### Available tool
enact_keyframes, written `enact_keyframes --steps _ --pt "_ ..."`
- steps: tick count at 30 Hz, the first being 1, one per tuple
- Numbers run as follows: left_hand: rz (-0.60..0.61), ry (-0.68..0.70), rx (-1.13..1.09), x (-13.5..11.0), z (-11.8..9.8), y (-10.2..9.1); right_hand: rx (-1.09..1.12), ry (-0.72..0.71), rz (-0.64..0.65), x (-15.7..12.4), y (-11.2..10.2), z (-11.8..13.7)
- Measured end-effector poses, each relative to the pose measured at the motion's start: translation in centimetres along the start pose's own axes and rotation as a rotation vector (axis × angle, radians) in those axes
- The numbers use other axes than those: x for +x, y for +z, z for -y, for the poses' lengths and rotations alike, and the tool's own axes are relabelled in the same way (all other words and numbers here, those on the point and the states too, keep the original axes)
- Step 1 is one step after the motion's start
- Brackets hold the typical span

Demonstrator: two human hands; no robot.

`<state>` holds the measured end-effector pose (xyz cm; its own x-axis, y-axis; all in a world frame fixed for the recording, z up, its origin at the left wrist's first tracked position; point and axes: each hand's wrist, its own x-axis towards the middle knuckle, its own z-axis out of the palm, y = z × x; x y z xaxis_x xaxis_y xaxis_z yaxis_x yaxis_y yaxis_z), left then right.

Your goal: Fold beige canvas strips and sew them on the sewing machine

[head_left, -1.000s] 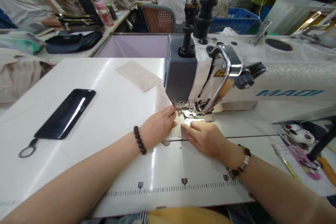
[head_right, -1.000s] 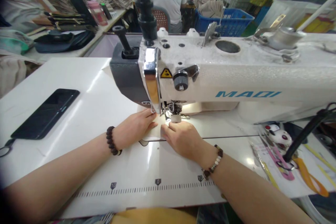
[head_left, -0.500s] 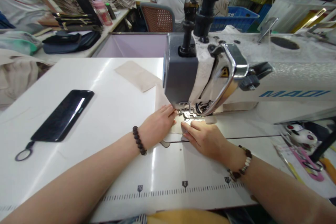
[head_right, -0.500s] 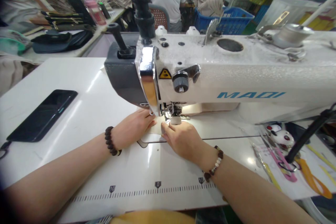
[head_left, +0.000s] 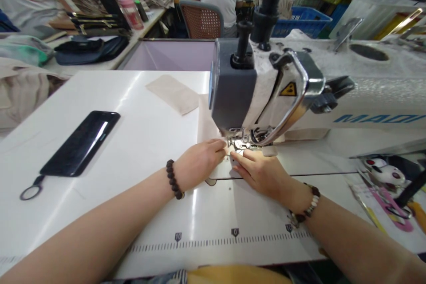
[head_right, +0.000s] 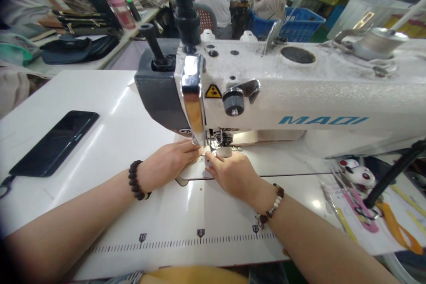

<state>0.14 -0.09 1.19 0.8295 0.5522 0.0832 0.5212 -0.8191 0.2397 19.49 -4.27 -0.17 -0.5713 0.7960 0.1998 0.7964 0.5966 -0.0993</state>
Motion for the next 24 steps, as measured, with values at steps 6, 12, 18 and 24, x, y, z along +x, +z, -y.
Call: enact_keyframes --steps 6,12,18,24 --pt "-0.038 -0.019 0.069 0.8 0.5 0.1 -0.005 0.063 0.042 0.3 -0.1 0.2" --pt "-0.064 -0.031 0.090 1.0 0.6 0.0 -0.001 0.072 0.052 0.4 -0.3 0.3" --pt "-0.039 -0.066 0.079 1.2 0.8 -0.3 0.000 0.091 0.060 0.4 -0.2 0.4" --pt "0.066 -0.090 0.104 -0.3 -1.6 -0.9 0.091 -0.079 -0.015 -0.2 -0.3 -0.5"
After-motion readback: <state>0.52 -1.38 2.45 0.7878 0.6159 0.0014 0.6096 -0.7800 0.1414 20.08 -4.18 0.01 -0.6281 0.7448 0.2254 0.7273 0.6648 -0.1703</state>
